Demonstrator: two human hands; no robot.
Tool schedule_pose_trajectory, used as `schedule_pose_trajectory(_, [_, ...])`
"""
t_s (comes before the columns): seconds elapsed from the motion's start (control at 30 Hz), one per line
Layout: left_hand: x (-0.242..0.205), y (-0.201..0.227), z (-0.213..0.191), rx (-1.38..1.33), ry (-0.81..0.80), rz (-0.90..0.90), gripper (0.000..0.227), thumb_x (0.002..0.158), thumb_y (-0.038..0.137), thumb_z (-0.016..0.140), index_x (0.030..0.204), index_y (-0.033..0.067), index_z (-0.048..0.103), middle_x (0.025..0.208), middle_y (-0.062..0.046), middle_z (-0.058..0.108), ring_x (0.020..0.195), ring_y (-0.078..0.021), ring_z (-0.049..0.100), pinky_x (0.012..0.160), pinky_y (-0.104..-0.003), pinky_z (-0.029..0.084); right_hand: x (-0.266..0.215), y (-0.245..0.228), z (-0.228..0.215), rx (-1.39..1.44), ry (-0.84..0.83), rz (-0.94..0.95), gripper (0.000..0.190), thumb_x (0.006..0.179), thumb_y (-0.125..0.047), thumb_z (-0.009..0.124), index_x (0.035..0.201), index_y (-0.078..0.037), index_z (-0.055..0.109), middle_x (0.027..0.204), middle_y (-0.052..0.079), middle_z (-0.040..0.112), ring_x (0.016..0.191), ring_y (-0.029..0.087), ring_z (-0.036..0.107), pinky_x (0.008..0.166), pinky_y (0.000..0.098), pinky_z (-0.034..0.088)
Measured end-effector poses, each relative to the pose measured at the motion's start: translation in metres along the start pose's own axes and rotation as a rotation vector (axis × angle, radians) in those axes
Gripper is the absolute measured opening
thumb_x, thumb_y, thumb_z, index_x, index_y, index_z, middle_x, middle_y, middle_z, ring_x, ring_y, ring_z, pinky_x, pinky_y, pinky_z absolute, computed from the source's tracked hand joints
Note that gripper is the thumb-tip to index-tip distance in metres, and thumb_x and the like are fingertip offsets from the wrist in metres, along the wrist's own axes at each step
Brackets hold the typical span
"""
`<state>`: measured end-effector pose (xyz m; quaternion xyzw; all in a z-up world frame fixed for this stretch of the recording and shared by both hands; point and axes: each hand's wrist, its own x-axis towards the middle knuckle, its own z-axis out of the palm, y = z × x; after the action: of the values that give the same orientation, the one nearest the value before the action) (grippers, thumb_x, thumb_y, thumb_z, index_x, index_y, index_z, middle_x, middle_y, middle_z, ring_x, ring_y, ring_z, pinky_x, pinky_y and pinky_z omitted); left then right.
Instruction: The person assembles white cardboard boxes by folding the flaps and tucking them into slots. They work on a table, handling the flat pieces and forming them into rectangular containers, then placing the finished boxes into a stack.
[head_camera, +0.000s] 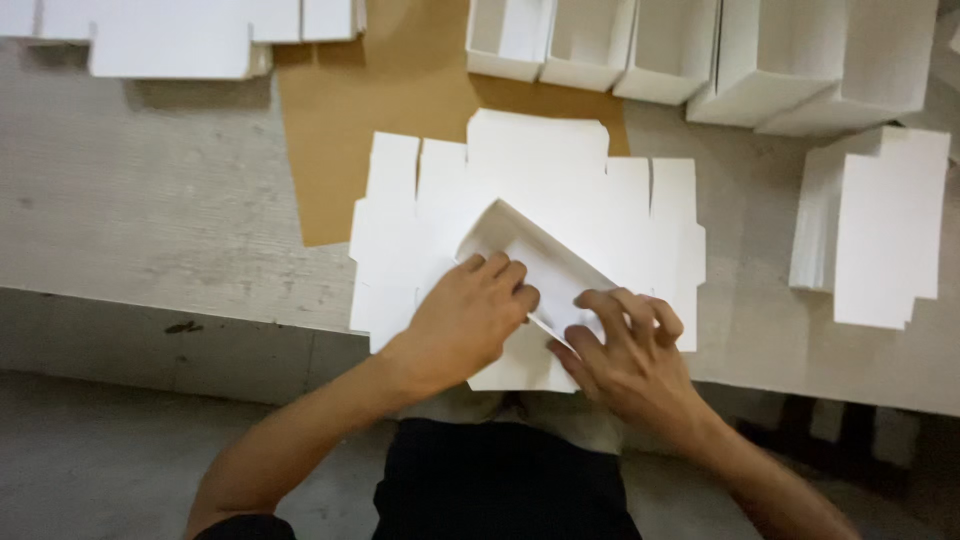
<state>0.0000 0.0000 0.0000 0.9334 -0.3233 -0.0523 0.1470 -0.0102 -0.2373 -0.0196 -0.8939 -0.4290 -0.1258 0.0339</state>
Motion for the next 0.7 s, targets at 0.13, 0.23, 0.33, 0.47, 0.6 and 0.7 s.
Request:
schedule_pose_trajectory(0.13, [-0.013, 0.008, 0.019, 0.121, 0.089, -0.039, 0.011, 0.095, 0.018, 0.066, 0.101, 0.0085, 0.066, 0.097, -0.014, 0.062, 0.094, -0.0342, 0.060, 0.078, -0.045, 0.050, 0.017, 0.007, -0.032, -0.074, 0.008, -0.029, 0.030, 0.092, -0.043, 0.078, 0.087, -0.018, 0.061, 0.136, 0.012, 0.052, 0.128, 0.032, 0.039, 0.105, 0.0460, 0.028])
schedule_pose_trajectory(0.23, [-0.028, 0.018, 0.007, 0.284, 0.058, 0.004, 0.028, 0.100, 0.039, 0.066, 0.093, 0.0128, 0.070, 0.089, -0.011, 0.067, 0.096, -0.0313, 0.059, 0.089, -0.042, 0.042, 0.018, 0.019, -0.039, -0.221, -0.102, -0.056, 0.021, 0.078, -0.010, 0.078, 0.080, -0.020, 0.060, 0.161, 0.014, 0.042, 0.140, 0.030, 0.038, 0.115, 0.0461, 0.018])
schedule_pose_trajectory(0.33, [-0.043, 0.016, 0.001, 0.493, 0.086, 0.042, 0.027, 0.092, 0.050, 0.071, 0.095, 0.0231, 0.074, 0.094, -0.001, 0.066, 0.117, -0.0240, 0.054, 0.104, -0.042, 0.030, 0.013, 0.029, -0.031, -0.287, -0.254, 0.077, 0.033, 0.064, -0.002, 0.079, 0.090, -0.020, 0.067, 0.171, 0.012, 0.027, 0.151, 0.031, 0.026, 0.119, 0.0512, 0.013])
schedule_pose_trajectory(0.47, [-0.046, 0.004, -0.002, 0.363, 0.156, 0.131, 0.026, 0.078, 0.009, 0.073, 0.101, 0.0195, 0.067, 0.101, -0.004, 0.062, 0.118, -0.0241, 0.054, 0.100, -0.043, 0.035, 0.015, 0.017, -0.021, -0.160, -0.195, 0.074, 0.025, 0.077, -0.018, 0.075, 0.100, -0.023, 0.065, 0.168, 0.012, 0.030, 0.154, 0.030, 0.022, 0.119, 0.0554, 0.008])
schedule_pose_trajectory(0.6, [-0.035, 0.005, 0.002, 0.363, 0.193, 0.169, 0.027, 0.085, 0.033, 0.078, 0.101, 0.0194, 0.061, 0.094, 0.002, 0.062, 0.106, -0.0194, 0.056, 0.100, -0.040, 0.032, 0.023, -0.009, 0.001, 0.233, -0.090, -0.066, 0.036, 0.087, -0.036, 0.077, 0.105, -0.009, 0.061, 0.116, 0.012, 0.059, 0.105, 0.031, 0.058, 0.101, 0.0488, 0.038])
schedule_pose_trajectory(0.7, [-0.030, 0.004, 0.005, 0.306, 0.171, 0.150, 0.039, 0.082, 0.046, 0.082, 0.090, 0.0167, 0.057, 0.088, 0.002, 0.058, 0.100, -0.0180, 0.056, 0.102, -0.039, 0.030, 0.036, -0.002, -0.003, 0.223, -0.033, -0.160, 0.014, 0.091, -0.010, 0.068, 0.088, -0.009, 0.055, 0.088, 0.006, 0.054, 0.080, 0.025, 0.052, 0.078, 0.0382, 0.044])
